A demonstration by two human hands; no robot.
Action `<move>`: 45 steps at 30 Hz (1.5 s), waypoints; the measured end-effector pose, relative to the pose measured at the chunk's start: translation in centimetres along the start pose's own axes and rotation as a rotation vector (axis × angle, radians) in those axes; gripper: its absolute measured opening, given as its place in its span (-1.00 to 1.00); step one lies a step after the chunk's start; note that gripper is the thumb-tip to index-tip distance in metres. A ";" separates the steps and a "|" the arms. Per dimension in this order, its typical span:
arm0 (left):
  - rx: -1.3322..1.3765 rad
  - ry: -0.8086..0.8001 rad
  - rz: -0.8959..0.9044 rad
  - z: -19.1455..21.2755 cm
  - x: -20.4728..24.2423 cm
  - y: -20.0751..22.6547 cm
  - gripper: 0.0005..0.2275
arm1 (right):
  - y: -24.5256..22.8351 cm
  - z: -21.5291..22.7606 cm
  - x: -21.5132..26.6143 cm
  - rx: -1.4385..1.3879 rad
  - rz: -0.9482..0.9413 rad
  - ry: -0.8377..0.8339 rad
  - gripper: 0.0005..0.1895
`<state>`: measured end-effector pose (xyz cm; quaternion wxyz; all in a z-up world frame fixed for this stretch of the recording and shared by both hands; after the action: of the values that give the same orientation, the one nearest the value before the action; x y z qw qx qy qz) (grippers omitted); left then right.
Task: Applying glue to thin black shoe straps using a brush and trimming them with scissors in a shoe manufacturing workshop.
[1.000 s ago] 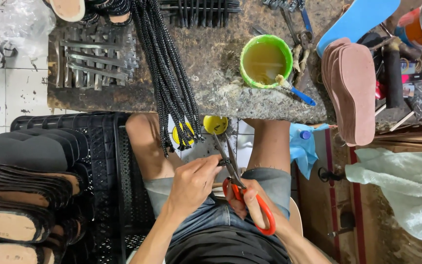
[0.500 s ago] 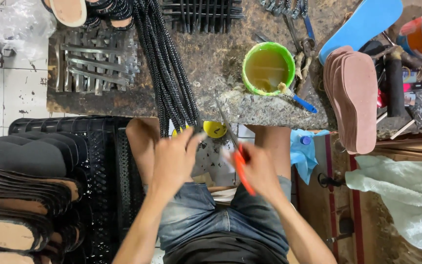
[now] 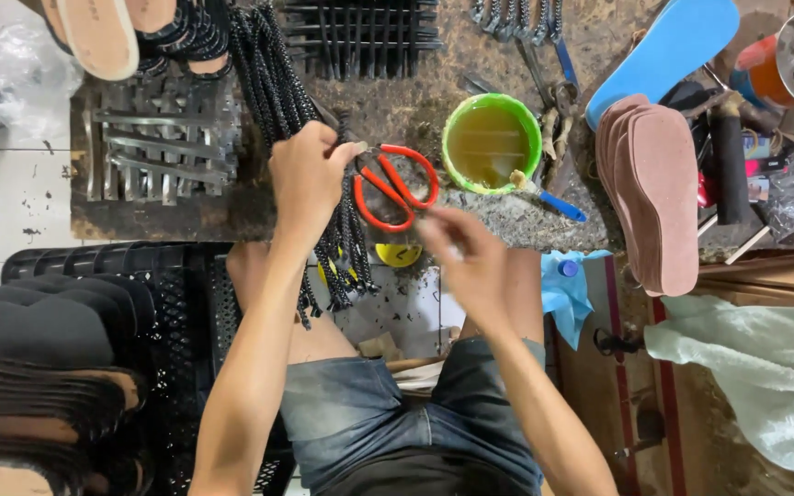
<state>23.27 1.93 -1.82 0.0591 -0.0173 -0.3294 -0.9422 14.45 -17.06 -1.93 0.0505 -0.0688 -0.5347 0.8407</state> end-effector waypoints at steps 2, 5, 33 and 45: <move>0.024 0.040 0.011 1.0 1.4 0.4 -0.73 | 3.2 2.2 1.1 -0.323 -0.415 0.081 -0.79; 0.262 0.041 0.115 2.1 4.3 0.6 -0.79 | 7.4 3.7 1.8 -0.926 -0.689 0.342 -0.77; 0.966 -0.418 0.308 -5.5 16.0 0.8 -0.75 | -4.8 7.0 -5.5 0.297 0.654 0.032 -0.89; 0.888 -0.371 0.247 -4.0 16.1 1.2 -0.74 | 0.5 9.4 -0.5 -0.180 0.148 0.163 -0.95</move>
<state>7.43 -3.09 -3.02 0.1123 -0.1967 -0.6993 -0.6780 13.36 -25.73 1.61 0.0253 -0.1803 -0.5954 0.7825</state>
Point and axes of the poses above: each hand's wrist, its own x-axis away from the middle knuckle, its own z-axis out of the back of the hand, y = z × x, the point moved 8 cm from there along -x, towards the middle knuckle, and after that the axes turned 4 degrees about -x, right-handed, at the moved point
